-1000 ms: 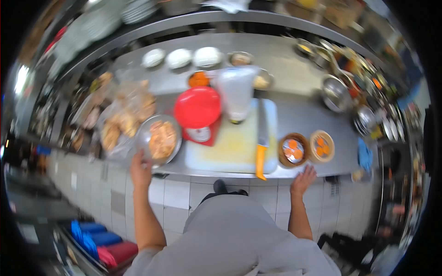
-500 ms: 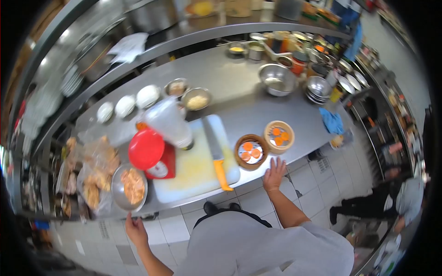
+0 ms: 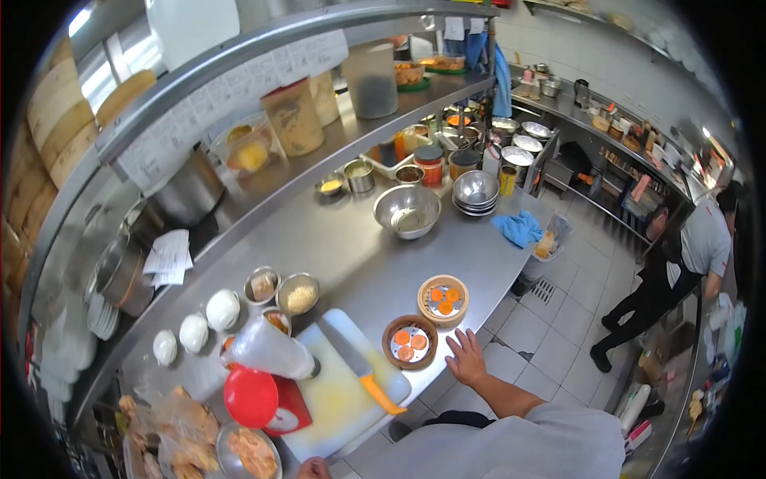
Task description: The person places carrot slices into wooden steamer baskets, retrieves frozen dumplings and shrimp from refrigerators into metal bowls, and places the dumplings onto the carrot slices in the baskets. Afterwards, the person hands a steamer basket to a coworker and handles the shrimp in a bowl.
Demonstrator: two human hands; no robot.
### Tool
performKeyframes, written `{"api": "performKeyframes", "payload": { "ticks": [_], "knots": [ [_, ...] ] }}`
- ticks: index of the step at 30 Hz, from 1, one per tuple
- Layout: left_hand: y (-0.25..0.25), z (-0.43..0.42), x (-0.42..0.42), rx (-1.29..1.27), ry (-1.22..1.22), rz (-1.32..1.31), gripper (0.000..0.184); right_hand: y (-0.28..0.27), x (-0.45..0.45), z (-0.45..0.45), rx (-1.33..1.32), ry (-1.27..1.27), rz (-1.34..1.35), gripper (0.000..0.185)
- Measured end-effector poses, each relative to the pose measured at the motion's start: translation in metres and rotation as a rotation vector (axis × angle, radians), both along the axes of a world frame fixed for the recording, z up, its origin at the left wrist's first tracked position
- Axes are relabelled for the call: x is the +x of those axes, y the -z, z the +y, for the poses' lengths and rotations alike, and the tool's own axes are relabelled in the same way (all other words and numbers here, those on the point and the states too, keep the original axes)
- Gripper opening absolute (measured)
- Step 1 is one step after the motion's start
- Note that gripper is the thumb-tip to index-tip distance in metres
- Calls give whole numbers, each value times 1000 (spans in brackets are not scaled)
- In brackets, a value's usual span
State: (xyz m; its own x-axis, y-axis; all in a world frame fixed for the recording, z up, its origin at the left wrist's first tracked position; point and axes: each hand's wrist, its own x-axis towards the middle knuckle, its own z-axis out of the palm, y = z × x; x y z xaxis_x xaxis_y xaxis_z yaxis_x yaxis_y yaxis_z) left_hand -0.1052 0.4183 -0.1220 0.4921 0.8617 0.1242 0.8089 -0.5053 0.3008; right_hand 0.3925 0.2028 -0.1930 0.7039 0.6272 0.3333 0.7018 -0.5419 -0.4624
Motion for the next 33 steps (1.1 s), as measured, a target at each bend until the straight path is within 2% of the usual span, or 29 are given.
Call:
{"api": "performKeyframes", "payload": {
  "ticks": [1,3,5,6,7,9,10,12,13,14,16,17,19,21,23,25,27,28,30,31,33],
  "knots": [
    [-5,-1,13,11,19,-4,27,-2,0,-4,-65,-15,13,56],
    [-15,-2,40,-261,15,-273,29,2,9,-16,-60,-6,-22,59],
    [-23,3,57,-225,70,-335,27,1,16,-32,-126,282,6,60],
    [-30,5,62,-189,112,-384,25,11,29,-43,-149,377,118,64],
    [-44,5,70,-185,110,-382,25,22,40,-52,-145,374,120,64],
    [-69,-4,88,-90,43,-281,21,43,69,-72,33,729,142,64],
    [-73,-8,97,-77,-5,-322,21,50,94,-79,34,714,135,64],
    [-66,-15,103,-32,-91,-309,17,57,147,-81,233,1036,111,61],
    [-61,-24,110,2,-165,-282,19,40,170,-80,234,1017,109,61],
    [-61,-39,128,3,-183,-281,19,7,194,-76,224,806,-21,58],
    [-61,-69,167,267,-478,-243,45,-34,256,-59,216,425,-247,53],
    [-54,-80,181,263,-490,-233,45,-47,290,-50,214,257,-346,51],
    [-41,-95,207,132,-403,-246,72,-79,347,-17,175,106,-348,50],
    [-41,-111,227,199,-334,-229,74,-114,392,9,105,-3,-375,56],
    [-37,-125,235,194,-235,-148,79,-127,438,30,18,-26,-437,58],
    [-33,-137,236,222,-255,-151,82,-114,482,50,-67,-56,-501,60],
    [-31,-148,232,121,-324,-234,80,-90,526,63,-300,123,-636,47],
    [-27,-154,227,124,-338,-229,80,-100,534,68,-296,109,-634,47],
    [-17,-168,218,159,-353,-223,80,-114,551,72,-856,38,-156,29],
    [-15,-175,213,160,-362,-219,80,-114,553,72,-856,28,-157,29],
    [-12,-185,206,203,-254,-159,80,-116,557,73,-582,-26,-292,17]
  ]
}}
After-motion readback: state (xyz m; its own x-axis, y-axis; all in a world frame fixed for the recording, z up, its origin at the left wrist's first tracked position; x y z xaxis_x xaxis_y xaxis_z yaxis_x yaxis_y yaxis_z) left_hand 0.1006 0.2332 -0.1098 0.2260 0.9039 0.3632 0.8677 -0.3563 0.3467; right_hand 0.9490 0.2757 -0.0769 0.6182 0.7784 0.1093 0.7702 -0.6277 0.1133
